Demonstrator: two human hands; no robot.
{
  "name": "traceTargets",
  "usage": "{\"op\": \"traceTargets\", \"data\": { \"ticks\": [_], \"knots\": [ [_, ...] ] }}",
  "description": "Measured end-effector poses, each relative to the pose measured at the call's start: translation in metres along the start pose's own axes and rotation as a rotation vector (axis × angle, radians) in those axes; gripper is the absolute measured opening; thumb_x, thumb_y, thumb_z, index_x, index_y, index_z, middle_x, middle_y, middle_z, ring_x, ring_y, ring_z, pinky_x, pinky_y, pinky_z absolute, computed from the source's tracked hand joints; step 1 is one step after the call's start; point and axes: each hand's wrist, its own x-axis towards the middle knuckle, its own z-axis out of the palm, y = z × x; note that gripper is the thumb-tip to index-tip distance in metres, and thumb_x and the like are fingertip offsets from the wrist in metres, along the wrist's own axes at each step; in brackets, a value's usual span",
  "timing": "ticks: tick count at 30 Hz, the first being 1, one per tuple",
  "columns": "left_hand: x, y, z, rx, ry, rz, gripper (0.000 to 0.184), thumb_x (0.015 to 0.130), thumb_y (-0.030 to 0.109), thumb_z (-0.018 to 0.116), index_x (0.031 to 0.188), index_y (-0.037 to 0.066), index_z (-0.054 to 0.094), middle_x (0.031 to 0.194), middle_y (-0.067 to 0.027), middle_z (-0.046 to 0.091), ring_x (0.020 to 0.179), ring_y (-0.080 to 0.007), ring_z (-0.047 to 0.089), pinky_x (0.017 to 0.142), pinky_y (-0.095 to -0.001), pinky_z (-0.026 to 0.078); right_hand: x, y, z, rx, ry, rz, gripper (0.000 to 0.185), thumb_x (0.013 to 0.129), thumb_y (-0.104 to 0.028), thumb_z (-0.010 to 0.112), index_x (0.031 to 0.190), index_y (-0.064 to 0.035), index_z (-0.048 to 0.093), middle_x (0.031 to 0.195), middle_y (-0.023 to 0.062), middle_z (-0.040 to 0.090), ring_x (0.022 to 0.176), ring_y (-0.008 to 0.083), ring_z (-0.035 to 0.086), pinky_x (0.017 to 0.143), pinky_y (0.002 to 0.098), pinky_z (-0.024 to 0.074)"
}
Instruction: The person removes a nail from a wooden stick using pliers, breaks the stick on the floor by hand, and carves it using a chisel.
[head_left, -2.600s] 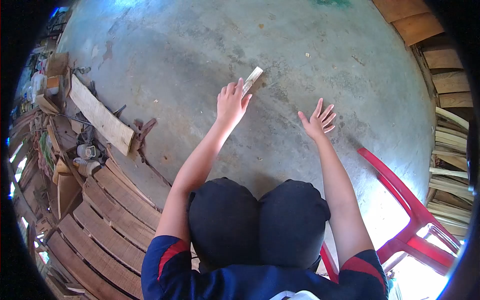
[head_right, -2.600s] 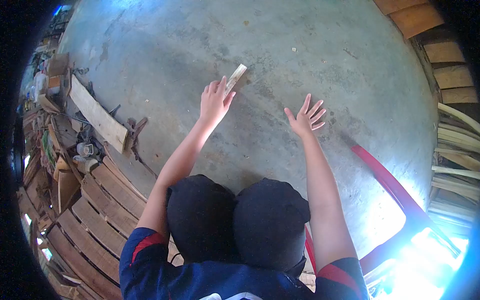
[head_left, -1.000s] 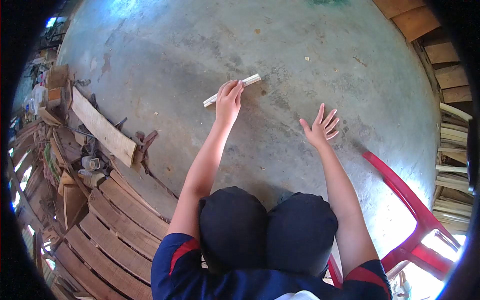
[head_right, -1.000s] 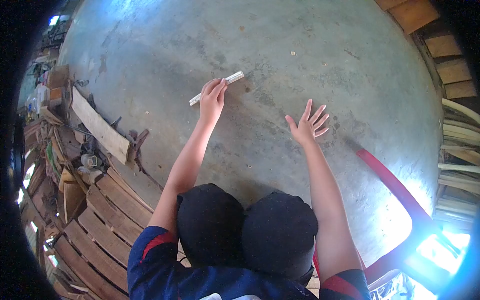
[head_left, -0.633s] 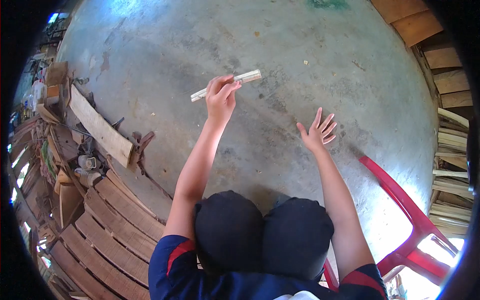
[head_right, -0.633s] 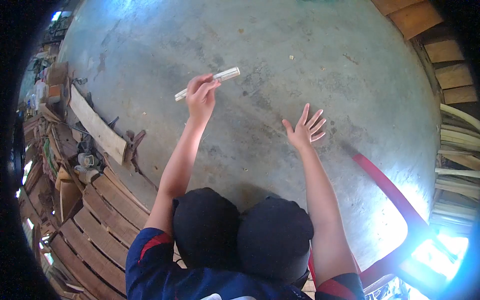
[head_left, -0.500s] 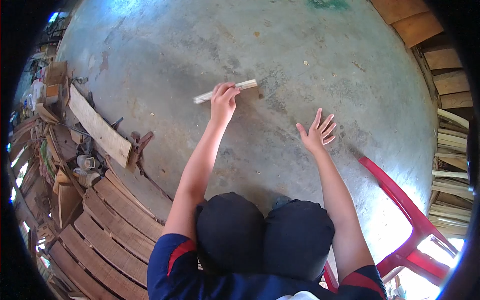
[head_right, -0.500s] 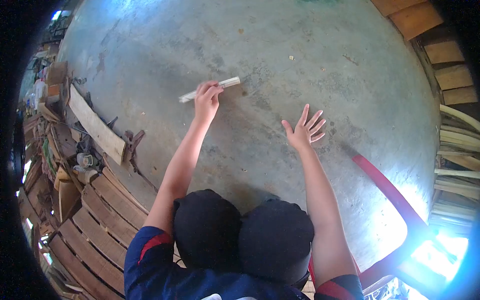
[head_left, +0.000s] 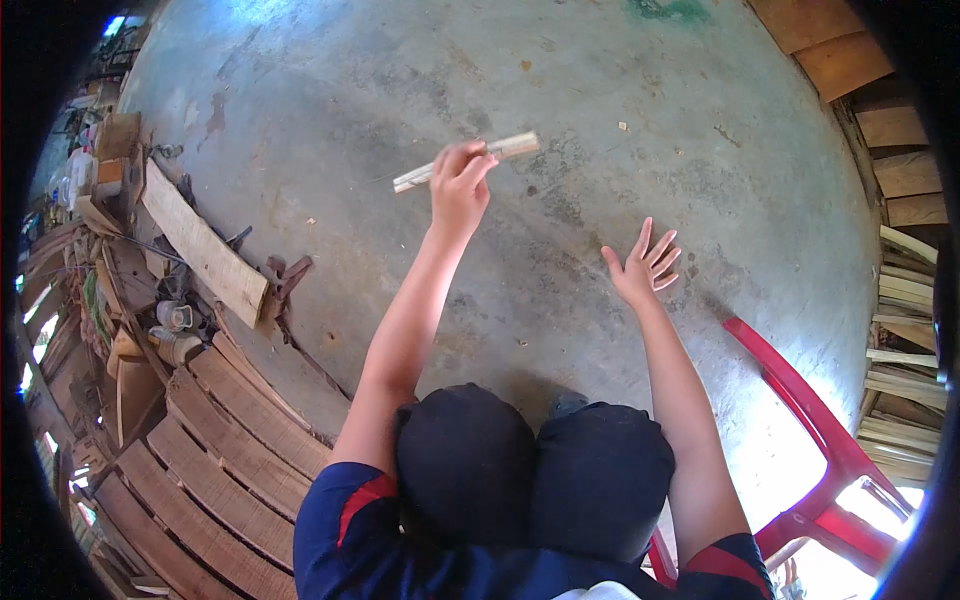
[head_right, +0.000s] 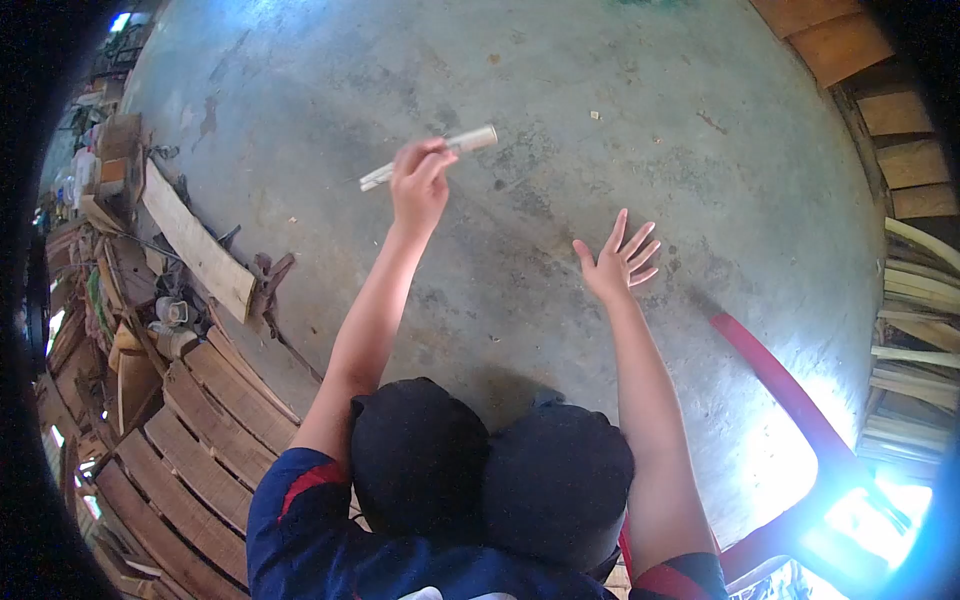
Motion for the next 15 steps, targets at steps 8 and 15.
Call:
{"op": "traceTargets", "data": {
  "ticks": [8, 15],
  "knots": [
    [-0.037, -0.030, 0.020, -0.039, -0.133, -0.048, 0.017, 0.066, -0.006, 0.059, 0.077, 0.007, 0.058, 0.094, -0.0074, 0.060, 0.091, -0.0285, 0.057, 0.079, -0.0382, 0.045, 0.001, 0.002, 0.003, 0.030, 0.001, 0.000, 0.102, 0.072, -0.071, 0.051, 0.141, -0.0322, -0.014, 0.144, 0.0172, -0.027, 0.131, 0.0444, -0.021, 0.097, 0.0681, -0.0046],
    [-0.050, -0.020, 0.015, -0.080, -0.218, -0.070, 0.015, 0.069, -0.003, 0.062, 0.078, 0.009, 0.059, 0.093, -0.0058, 0.059, 0.089, -0.0271, 0.056, 0.080, -0.0392, 0.042, 0.026, -0.032, -0.010, 0.234, 0.086, 0.164, 0.083, 0.076, -0.049, 0.059, 0.138, -0.0128, 0.017, 0.147, 0.0201, -0.011, 0.134, 0.0394, -0.017, 0.104, 0.0587, -0.0028]
  ]
}}
